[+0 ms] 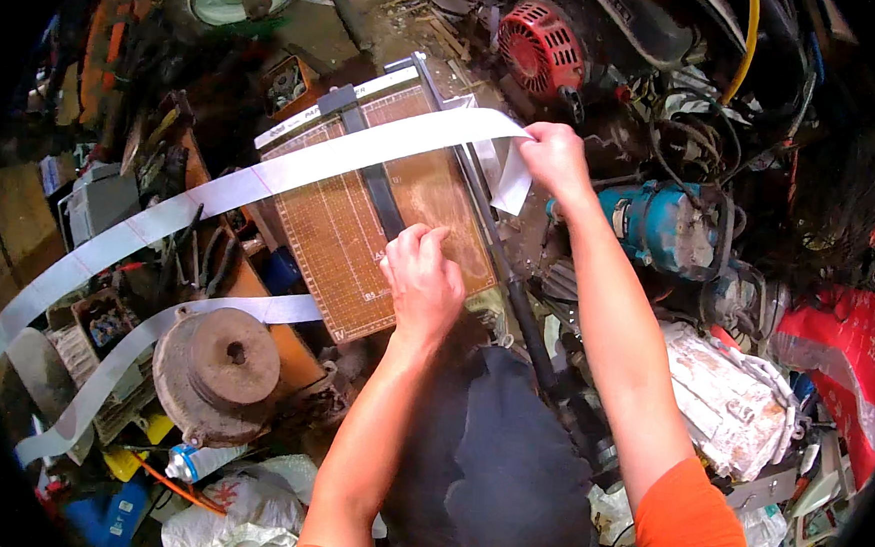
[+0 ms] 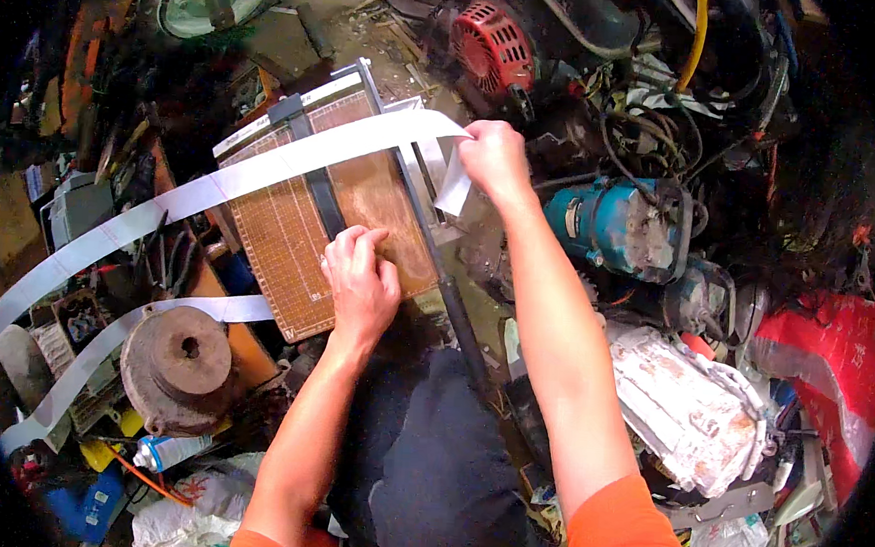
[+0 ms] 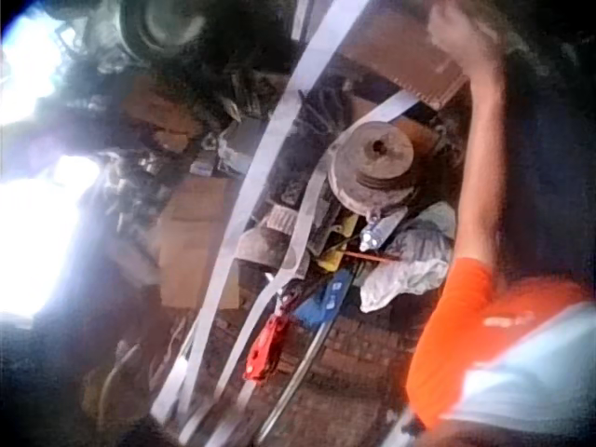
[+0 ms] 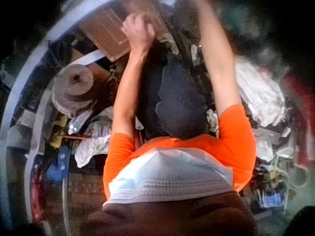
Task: The person sits on the floor and uses a paper cutter to trim a long white strip into smaller rectangular pieces. They repeatedly align the strip against the cutter's guide, press the handle to cut, and collect the cut pieces.
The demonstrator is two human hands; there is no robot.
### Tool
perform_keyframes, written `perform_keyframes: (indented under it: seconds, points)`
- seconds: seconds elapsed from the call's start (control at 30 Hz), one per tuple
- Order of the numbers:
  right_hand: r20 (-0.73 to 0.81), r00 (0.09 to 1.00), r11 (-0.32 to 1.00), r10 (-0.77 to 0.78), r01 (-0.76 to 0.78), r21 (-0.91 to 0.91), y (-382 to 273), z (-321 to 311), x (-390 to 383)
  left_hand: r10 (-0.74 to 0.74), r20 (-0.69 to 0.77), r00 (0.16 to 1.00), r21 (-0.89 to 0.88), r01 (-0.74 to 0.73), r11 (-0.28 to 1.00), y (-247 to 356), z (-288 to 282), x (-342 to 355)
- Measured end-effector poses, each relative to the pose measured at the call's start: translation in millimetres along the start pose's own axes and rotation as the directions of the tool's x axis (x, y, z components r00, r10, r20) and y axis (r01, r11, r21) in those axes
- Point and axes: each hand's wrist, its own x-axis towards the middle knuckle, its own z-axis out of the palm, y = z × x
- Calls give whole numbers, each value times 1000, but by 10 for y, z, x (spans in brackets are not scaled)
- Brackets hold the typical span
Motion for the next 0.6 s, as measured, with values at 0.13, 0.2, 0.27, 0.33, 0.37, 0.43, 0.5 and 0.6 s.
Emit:
perform_keyframes:
  seconds: [0.13, 0.2, 0.27, 0.33, 0.37, 0.43, 0.5, 0.6]
  points:
    - [71, 980, 867, 187, -198, 458, 26, -32, -355, 51, -68, 996, 14, -50, 999, 67, 55, -71]
    - [141, 966, 754, 219, -259, 603, 55, -32, -509, 84, -31, 996, 35, -83, 996, 127, 20, -111]
    - [109, 969, 699, 223, -236, 675, 32, -29, -611, 123, -8, 992, 51, -122, 991, 180, -2, -139]
    - [61, 968, 651, 242, -209, 730, -33, -65, -663, 137, 15, 990, 72, -138, 988, 209, -36, -121]
    - [39, 974, 665, 225, -183, 724, -42, -75, -679, 142, 26, 989, 83, -144, 986, 215, -43, -109]
    - [64, 976, 656, 207, -187, 731, -89, -30, -737, 137, 24, 990, 63, -138, 988, 207, -25, -77]
    - [142, 970, 581, 197, -232, 780, -111, 61, -789, 133, 31, 991, 74, -134, 988, 206, 1, -58]
    - [235, 940, 507, 247, -332, 796, -99, 128, -856, 149, 58, 987, 121, -155, 980, 190, 40, -28]
